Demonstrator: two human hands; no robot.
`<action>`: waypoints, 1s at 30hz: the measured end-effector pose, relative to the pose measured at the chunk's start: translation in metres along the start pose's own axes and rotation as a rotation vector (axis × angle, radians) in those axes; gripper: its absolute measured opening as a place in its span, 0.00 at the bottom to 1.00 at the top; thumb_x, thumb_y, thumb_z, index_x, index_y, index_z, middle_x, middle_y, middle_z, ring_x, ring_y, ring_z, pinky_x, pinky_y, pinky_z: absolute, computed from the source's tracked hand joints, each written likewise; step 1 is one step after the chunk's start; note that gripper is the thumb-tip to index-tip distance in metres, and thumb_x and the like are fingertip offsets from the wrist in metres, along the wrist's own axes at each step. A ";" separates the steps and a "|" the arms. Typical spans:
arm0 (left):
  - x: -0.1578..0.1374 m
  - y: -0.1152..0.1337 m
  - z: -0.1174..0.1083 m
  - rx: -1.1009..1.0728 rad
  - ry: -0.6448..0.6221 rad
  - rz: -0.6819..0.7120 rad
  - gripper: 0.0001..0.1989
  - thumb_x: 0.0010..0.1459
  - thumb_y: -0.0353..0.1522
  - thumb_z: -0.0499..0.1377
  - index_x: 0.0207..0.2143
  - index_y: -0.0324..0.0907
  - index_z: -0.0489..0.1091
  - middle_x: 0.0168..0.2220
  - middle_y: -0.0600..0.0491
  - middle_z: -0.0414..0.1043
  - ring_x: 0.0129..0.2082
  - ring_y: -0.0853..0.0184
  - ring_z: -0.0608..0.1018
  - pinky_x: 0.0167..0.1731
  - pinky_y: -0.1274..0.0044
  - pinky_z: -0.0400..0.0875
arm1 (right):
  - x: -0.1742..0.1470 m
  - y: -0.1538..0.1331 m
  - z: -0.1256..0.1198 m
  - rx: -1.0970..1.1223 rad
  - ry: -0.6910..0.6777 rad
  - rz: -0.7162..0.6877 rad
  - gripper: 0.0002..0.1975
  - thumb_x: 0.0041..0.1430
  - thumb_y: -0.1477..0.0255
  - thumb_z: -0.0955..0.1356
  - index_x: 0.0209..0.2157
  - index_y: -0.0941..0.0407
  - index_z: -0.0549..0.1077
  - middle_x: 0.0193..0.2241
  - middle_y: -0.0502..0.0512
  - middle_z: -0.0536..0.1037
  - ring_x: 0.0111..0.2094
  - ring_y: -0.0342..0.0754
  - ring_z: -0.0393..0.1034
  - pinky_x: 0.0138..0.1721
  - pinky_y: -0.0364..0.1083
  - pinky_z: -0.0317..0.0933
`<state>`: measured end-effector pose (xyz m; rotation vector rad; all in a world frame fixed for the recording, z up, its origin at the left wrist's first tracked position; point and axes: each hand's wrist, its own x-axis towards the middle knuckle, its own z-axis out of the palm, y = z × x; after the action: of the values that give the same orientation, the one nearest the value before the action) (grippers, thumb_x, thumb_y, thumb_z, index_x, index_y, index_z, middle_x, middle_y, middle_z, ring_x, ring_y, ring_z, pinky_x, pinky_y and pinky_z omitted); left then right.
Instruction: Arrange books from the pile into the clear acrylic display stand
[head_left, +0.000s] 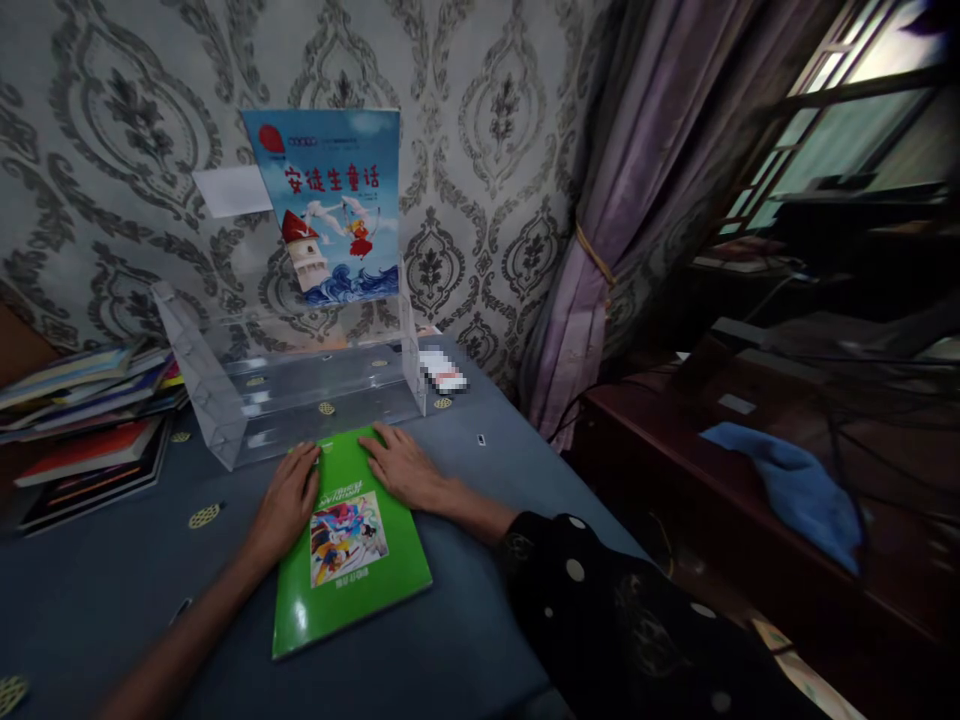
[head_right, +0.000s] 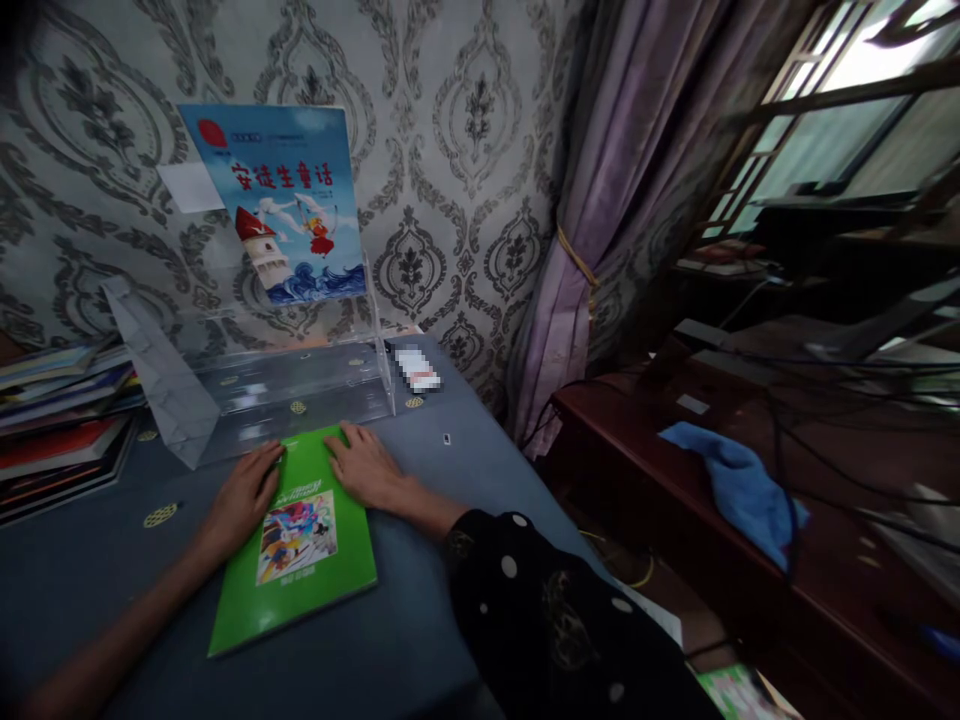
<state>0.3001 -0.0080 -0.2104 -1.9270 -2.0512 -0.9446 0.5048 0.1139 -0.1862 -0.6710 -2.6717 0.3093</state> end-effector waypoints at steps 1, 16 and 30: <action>-0.001 0.001 0.001 0.003 0.005 -0.001 0.21 0.67 0.38 0.45 0.54 0.42 0.71 0.56 0.43 0.73 0.58 0.55 0.73 0.60 0.58 0.67 | -0.001 -0.001 0.000 -0.005 -0.002 -0.004 0.20 0.70 0.71 0.62 0.61 0.58 0.65 0.62 0.69 0.64 0.62 0.58 0.60 0.61 0.59 0.59; -0.016 0.000 0.001 0.075 0.012 -0.022 0.22 0.67 0.40 0.45 0.54 0.42 0.71 0.58 0.40 0.70 0.61 0.51 0.71 0.58 0.56 0.68 | -0.006 -0.003 -0.012 0.058 -0.100 0.012 0.23 0.70 0.67 0.62 0.64 0.55 0.63 0.67 0.67 0.58 0.67 0.59 0.53 0.63 0.60 0.53; -0.029 0.035 -0.021 0.139 -0.121 -0.031 0.22 0.67 0.36 0.44 0.56 0.37 0.68 0.60 0.39 0.68 0.62 0.51 0.69 0.61 0.56 0.64 | -0.008 0.025 -0.005 0.428 0.082 -0.027 0.17 0.70 0.69 0.60 0.54 0.61 0.72 0.50 0.63 0.77 0.53 0.53 0.68 0.57 0.55 0.60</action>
<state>0.3315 -0.0455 -0.1982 -1.9285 -2.1553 -0.6861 0.5240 0.1323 -0.1911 -0.4992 -2.4181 0.7985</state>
